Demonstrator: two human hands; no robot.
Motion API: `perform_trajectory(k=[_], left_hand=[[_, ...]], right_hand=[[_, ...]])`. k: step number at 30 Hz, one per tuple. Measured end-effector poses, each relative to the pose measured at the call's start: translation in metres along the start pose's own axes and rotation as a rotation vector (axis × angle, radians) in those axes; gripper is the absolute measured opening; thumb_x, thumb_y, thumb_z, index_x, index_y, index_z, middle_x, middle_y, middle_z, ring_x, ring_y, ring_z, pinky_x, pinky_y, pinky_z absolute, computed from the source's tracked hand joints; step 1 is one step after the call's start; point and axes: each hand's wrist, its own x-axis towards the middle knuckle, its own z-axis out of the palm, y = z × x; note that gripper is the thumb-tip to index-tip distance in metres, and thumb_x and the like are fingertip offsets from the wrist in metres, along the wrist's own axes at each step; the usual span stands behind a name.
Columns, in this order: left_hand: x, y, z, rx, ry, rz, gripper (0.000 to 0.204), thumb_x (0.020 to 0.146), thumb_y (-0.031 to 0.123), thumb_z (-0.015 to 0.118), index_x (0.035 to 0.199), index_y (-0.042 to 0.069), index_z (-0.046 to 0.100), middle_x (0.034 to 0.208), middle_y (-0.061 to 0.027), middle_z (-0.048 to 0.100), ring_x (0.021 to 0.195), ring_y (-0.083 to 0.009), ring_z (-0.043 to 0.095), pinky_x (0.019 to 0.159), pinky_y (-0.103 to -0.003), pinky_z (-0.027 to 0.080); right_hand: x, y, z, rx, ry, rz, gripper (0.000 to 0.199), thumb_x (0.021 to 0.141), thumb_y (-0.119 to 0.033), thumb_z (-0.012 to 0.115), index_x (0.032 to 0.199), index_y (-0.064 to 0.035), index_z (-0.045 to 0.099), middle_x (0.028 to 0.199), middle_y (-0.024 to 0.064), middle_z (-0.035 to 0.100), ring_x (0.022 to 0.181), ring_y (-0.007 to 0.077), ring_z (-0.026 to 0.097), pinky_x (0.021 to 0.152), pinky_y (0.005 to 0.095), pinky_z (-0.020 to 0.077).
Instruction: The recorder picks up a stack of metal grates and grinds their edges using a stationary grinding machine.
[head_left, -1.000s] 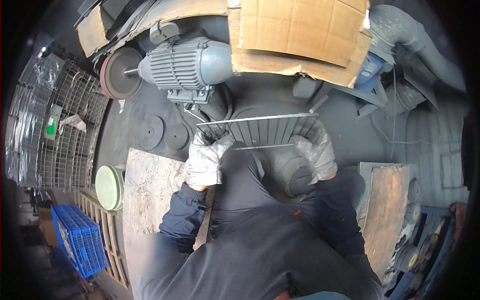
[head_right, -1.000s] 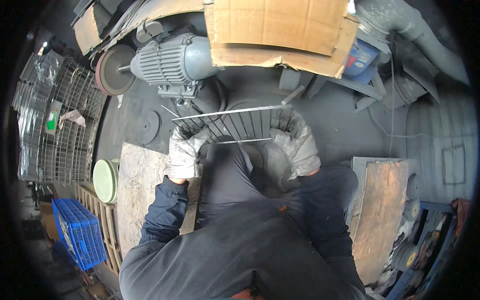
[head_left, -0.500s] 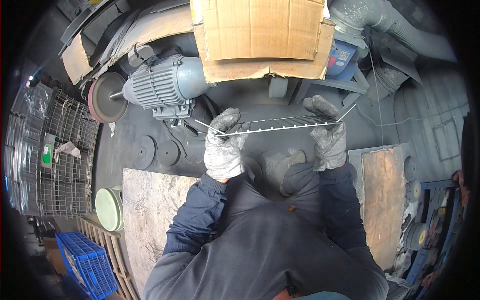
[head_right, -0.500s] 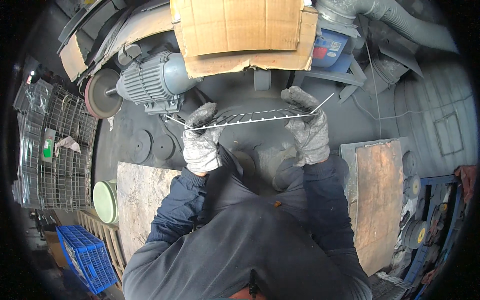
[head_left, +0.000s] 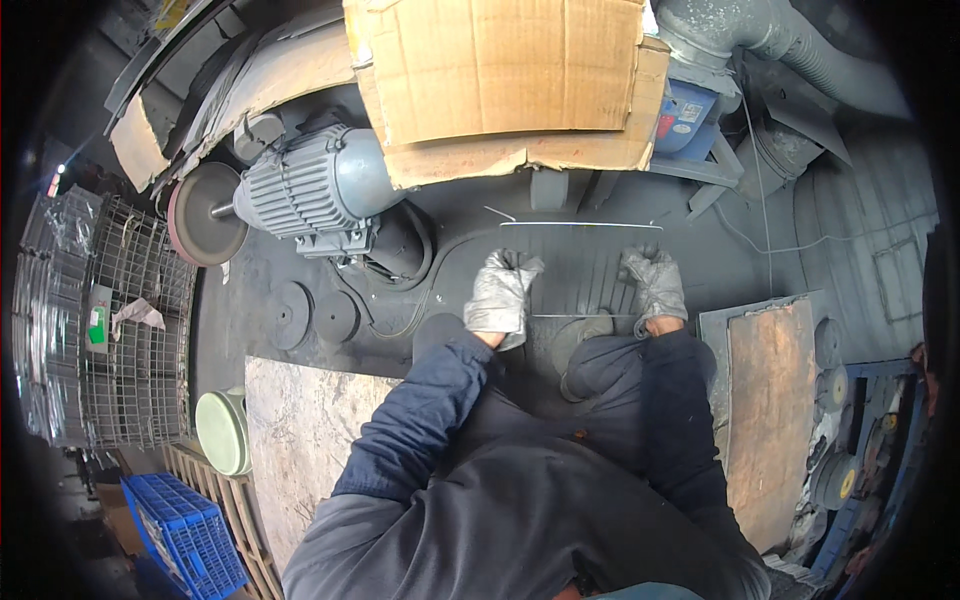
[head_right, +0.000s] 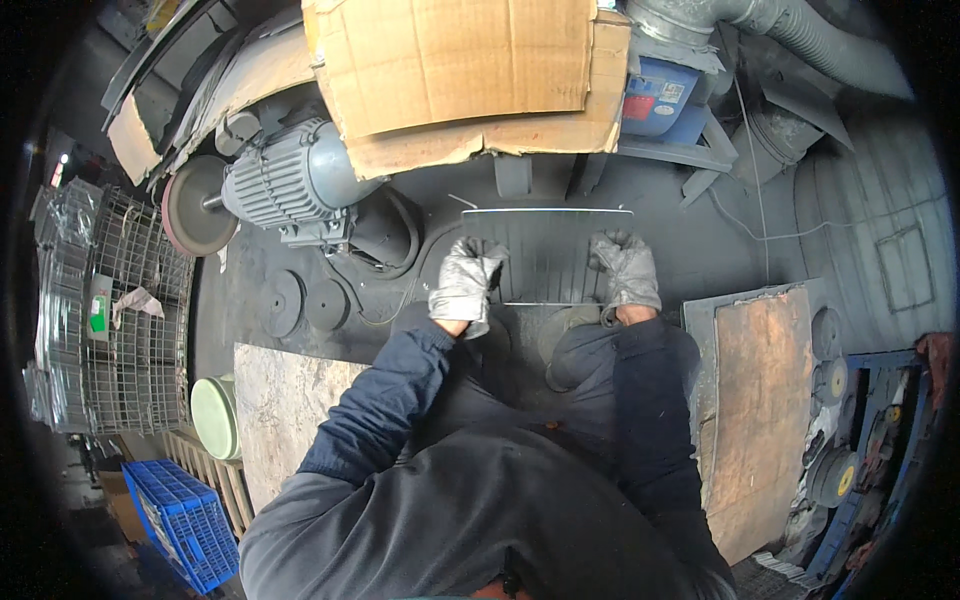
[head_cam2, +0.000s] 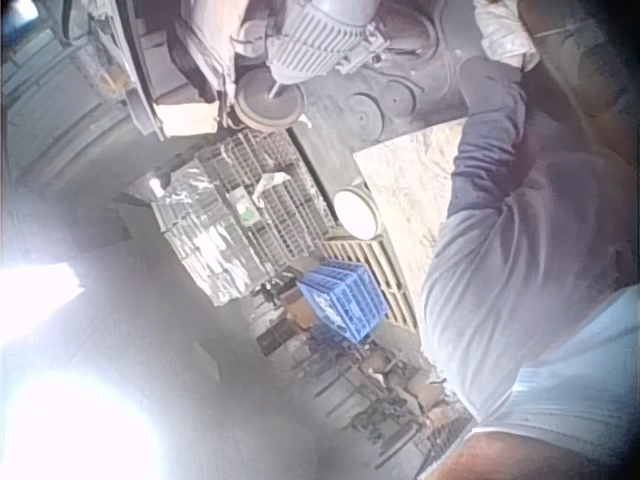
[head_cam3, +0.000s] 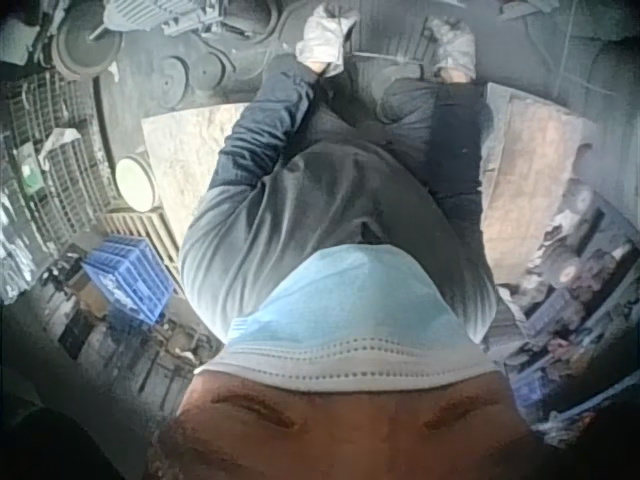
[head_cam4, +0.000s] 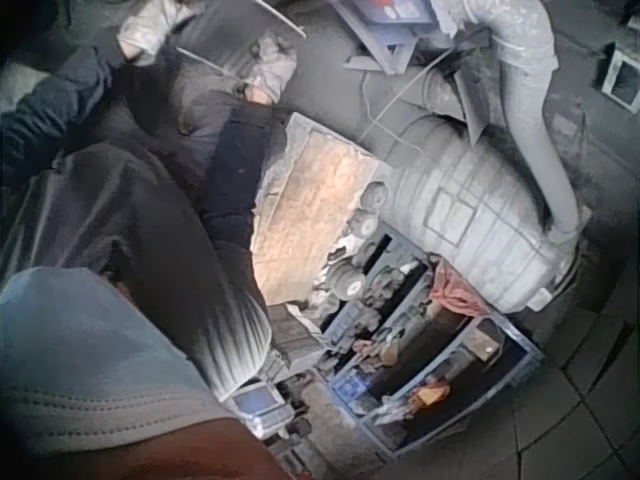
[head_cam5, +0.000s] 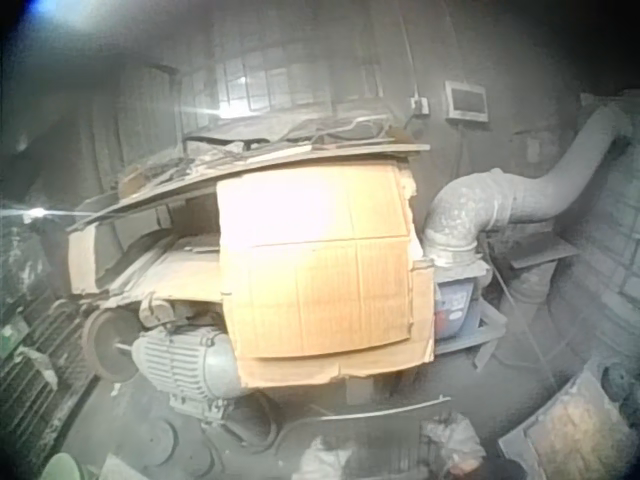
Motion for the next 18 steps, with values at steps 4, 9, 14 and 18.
perform_trajectory(k=[4,9,14,18], left_hand=[[0.018,0.018,0.015,0.209,-0.016,-0.165,0.037,0.081,0.030,0.084,0.096,0.001,0.066,0.083,-0.0149,0.071,0.076,-0.0291,0.069,0.072,-0.039,0.054],[0.037,-0.022,-0.012,0.385,0.023,-0.172,0.035,0.084,0.031,0.080,0.097,0.001,0.066,0.085,-0.0189,0.072,0.083,-0.0399,0.069,0.075,-0.045,0.055],[0.023,0.004,-0.102,-0.076,0.100,-0.287,0.027,0.093,0.023,0.072,0.080,0.007,0.055,0.056,-0.0015,0.052,0.044,-0.0134,0.047,0.041,-0.032,0.037],[0.032,0.000,-0.099,0.004,-0.006,-0.220,0.021,0.091,0.014,0.074,0.087,0.007,0.055,0.066,-0.0030,0.057,0.049,-0.0129,0.050,0.042,-0.032,0.040]], right_hand=[[0.010,-0.017,0.003,-0.148,0.113,0.148,0.027,0.086,-0.011,0.080,0.105,-0.0026,0.062,0.086,0.0063,0.067,0.066,0.0163,0.064,0.058,0.0305,0.0530],[0.018,0.000,0.042,-0.108,0.069,0.172,0.020,0.087,-0.013,0.079,0.098,-0.0028,0.067,0.080,0.0052,0.068,0.063,0.0162,0.063,0.057,0.0308,0.0500],[0.008,0.038,0.128,-0.208,-0.045,0.163,0.020,0.086,-0.014,0.080,0.099,-0.0029,0.068,0.076,0.0023,0.068,0.063,0.0126,0.061,0.057,0.0295,0.0480],[0.006,0.022,0.122,-0.268,0.042,0.228,0.022,0.085,-0.015,0.080,0.098,-0.0017,0.067,0.076,0.0041,0.068,0.062,0.0144,0.062,0.056,0.0308,0.0480]])
